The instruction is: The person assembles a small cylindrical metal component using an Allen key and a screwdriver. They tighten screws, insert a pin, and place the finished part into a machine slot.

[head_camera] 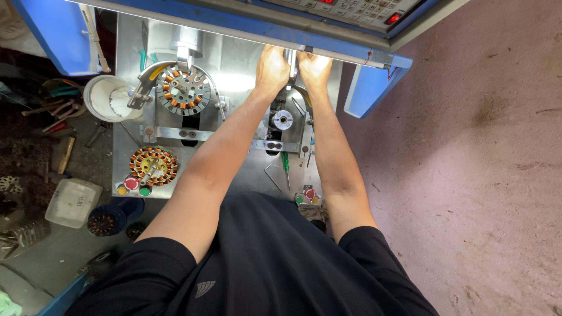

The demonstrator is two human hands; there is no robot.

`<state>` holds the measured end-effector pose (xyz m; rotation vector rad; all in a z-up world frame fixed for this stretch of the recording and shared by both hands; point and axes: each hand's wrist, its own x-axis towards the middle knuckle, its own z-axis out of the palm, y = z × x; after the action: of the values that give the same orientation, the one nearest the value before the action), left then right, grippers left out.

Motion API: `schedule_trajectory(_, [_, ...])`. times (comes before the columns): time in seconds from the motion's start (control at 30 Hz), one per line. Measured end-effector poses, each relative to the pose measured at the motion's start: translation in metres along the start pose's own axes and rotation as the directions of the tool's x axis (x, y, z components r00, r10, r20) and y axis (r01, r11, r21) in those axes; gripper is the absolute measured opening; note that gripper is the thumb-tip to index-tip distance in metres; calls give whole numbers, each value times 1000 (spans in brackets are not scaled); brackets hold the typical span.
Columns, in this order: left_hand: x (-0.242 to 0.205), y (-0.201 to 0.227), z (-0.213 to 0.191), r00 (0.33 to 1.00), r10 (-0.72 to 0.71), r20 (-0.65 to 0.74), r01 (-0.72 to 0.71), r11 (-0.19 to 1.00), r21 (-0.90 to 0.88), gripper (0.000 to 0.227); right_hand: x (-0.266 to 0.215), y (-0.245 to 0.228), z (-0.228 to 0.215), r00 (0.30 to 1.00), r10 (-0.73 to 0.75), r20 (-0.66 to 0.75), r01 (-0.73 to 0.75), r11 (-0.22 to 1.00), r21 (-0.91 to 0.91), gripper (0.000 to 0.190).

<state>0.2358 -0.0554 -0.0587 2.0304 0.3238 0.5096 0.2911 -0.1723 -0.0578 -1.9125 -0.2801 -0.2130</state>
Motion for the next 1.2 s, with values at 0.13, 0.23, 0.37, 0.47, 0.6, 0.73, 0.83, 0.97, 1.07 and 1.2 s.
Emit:
schedule_trajectory(0.13, [-1, -1, 2, 1000, -19, 23, 20, 1000, -16, 29, 0, 6, 1, 1000, 24, 15, -24, 999, -22, 14])
schedule_trajectory(0.23, [-1, -3, 2, 1000, 3, 0, -3, 1000, -12, 33, 0, 7, 2, 993, -116, -30, 114, 991, -69, 22])
schedule_trajectory(0.37, [-1, -2, 2, 999, -46, 16, 46, 999, -10, 28, 1, 7, 5, 998, 59, -11, -60, 981, -185, 18])
schedule_trajectory(0.47, [-1, 1, 0, 994, -101, 31, 101, 995, -18, 28, 2, 7, 7, 994, 105, -24, -108, 974, -198, 27])
schedule_trajectory(0.6, [-1, 8, -5, 989, -144, 41, 147, 987, -65, 28, 1, 6, 2, 993, 117, -32, -121, 974, -191, 36])
schedule_trajectory(0.73, [1, 11, -10, 988, -141, 59, 144, 988, -54, 26, 1, 7, 4, 1000, 6, 7, -6, 1000, -27, 29])
schedule_trajectory(0.83, [0, 12, -10, 986, -153, 65, 156, 986, -54, 28, 1, 11, 5, 997, -69, -41, 70, 998, 9, 16])
schedule_trajectory(0.97, [0, 12, -8, 991, -128, 48, 130, 990, -53, 28, 2, 13, 1, 998, -58, -16, 56, 993, -101, 26])
schedule_trajectory(1.07, [-3, 13, -9, 992, -118, 50, 121, 990, -67, 27, 2, 10, 0, 999, -31, -22, 27, 983, -179, 29])
schedule_trajectory(1.2, [-2, 16, -14, 983, -169, 68, 173, 984, -51, 28, 3, 4, 6, 999, -4, -53, -6, 981, -192, 28])
